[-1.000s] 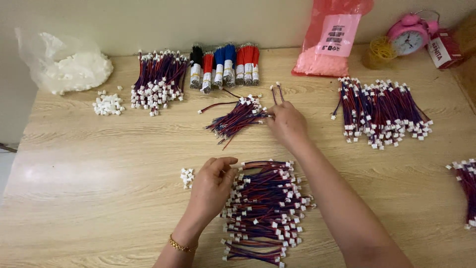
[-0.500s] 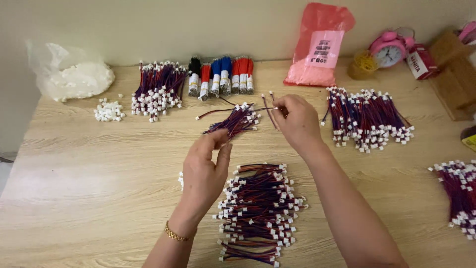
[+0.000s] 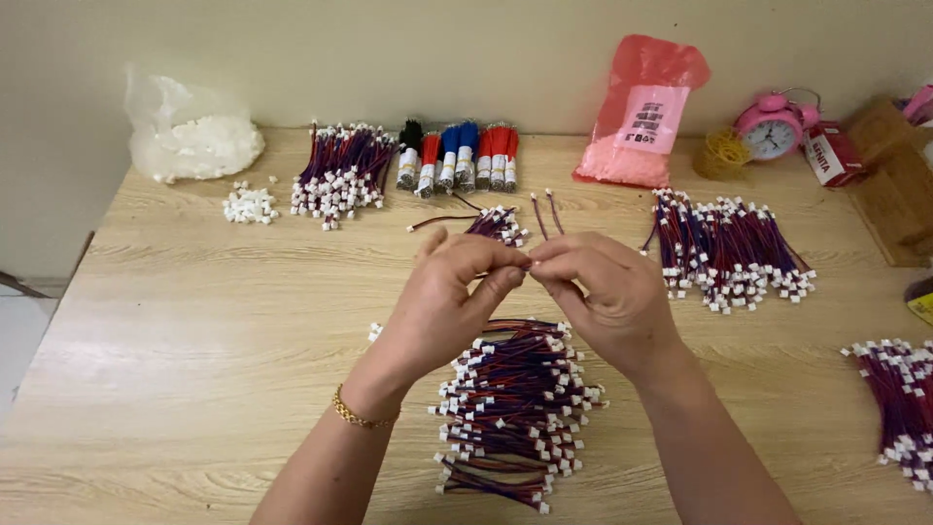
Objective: Attaching small white plastic connectors to the ends of wire bundles
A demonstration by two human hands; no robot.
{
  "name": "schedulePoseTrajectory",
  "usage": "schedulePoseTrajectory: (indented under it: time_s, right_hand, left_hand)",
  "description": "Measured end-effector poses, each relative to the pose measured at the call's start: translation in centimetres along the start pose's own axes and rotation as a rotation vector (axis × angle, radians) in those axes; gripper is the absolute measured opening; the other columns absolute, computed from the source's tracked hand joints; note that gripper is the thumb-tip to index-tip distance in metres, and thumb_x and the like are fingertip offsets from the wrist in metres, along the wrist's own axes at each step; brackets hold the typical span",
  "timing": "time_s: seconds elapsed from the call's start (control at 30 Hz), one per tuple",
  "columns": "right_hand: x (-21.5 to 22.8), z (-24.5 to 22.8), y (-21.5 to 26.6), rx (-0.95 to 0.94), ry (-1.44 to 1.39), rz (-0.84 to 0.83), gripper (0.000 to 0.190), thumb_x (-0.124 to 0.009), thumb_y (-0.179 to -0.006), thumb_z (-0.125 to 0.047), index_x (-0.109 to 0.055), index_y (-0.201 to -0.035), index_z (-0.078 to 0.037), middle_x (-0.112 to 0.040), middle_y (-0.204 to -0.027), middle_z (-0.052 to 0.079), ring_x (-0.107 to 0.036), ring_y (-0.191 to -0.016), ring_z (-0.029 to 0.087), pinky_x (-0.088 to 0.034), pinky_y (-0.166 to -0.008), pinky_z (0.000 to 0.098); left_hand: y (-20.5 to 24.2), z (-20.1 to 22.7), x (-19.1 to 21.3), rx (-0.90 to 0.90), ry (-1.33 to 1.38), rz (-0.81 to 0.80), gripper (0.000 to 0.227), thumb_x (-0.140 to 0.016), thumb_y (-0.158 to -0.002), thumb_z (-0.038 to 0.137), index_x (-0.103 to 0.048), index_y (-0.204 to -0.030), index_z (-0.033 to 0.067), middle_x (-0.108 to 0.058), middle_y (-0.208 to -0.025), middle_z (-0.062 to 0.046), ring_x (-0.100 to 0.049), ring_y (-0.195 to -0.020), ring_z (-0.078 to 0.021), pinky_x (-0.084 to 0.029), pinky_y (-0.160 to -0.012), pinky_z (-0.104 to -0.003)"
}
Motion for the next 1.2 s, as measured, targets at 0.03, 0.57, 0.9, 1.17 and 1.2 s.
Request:
schedulePoseTrajectory:
  time_s: [0.03,0.57,0.9,1.17,1.2]
  right_hand:
    - [0.1,-0.3,-0.1,0.001,0.0,0.002,0.015,-0.075,-0.078,0.005,-0.069,-0.079,-0.009,-0.072,-0.088,0.006,-0.072,-0.079,0.024,-0.057,-0.068,0.0322]
    - [1.8,5.7,4.0,-0.364,-0.369,-0.012,0.015,-0.071,-0.079,0.01,-0.067,-0.092,0.003,-0.066,-0.086,0.015,-0.063,-0.079,0.017,-0.053,-0.072,0.0323]
    - [-4.0,0.2,1.4,-0.153,0.129,-0.417,0.019,-0.062,-0.093,-0.022,-0.07,-0.102,-0.007,-0.066,-0.096,0.014,-0.064,-0.101,0.032,-0.047,-0.091,0.0444]
    - [-6.9,2.8,2.6,-0.472,-0.166,-0.392,0.01,-0.067,-0.088,-0.017,-0.069,-0.083,-0.008,-0.065,-0.071,0.008,-0.064,-0.072,0.022,-0.051,-0.07,0.0344]
    - [-6.9,3.1,2.8,-0.493,-0.202,-0.369,0.009,-0.069,-0.087,-0.016,-0.07,-0.082,-0.009,-0.066,-0.07,0.008,-0.064,-0.071,0.02,-0.051,-0.069,0.0334]
  left_hand:
    - [0.2,-0.3,-0.4,-0.002,-0.001,0.0,0.013,-0.061,-0.093,0.024,-0.071,-0.1,0.019,-0.073,-0.095,0.0,-0.063,-0.106,-0.0257,-0.024,-0.106,-0.061]
    - [4.4,-6.8,1.8,0.376,0.368,0.025,0.011,-0.066,-0.086,0.014,-0.073,-0.09,0.0065,-0.067,-0.073,-0.004,-0.057,-0.079,-0.0125,-0.05,-0.075,-0.029]
    - [4.2,-4.0,1.7,0.25,0.106,0.036,0.008,-0.067,-0.083,0.016,-0.074,-0.083,0.0116,-0.071,-0.07,-0.008,-0.069,-0.075,-0.0224,-0.053,-0.069,-0.034]
    - [4.8,-4.4,1.4,0.26,0.115,0.065,0.01,-0.065,-0.088,0.02,-0.072,-0.09,0.0141,-0.073,-0.076,-0.004,-0.07,-0.082,-0.0188,-0.047,-0.086,-0.036]
    - [5.1,-5.5,1.0,0.342,0.271,0.079,0.013,-0.064,-0.089,0.018,-0.073,-0.096,0.0092,-0.074,-0.081,-0.009,-0.069,-0.084,-0.0184,-0.049,-0.086,-0.037]
Point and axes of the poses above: each hand's wrist, its own y-axis away from the middle knuckle, its own x-axis out of the back of the hand, z = x × y, the point moved 9 cm from there along -y, towards the middle knuckle
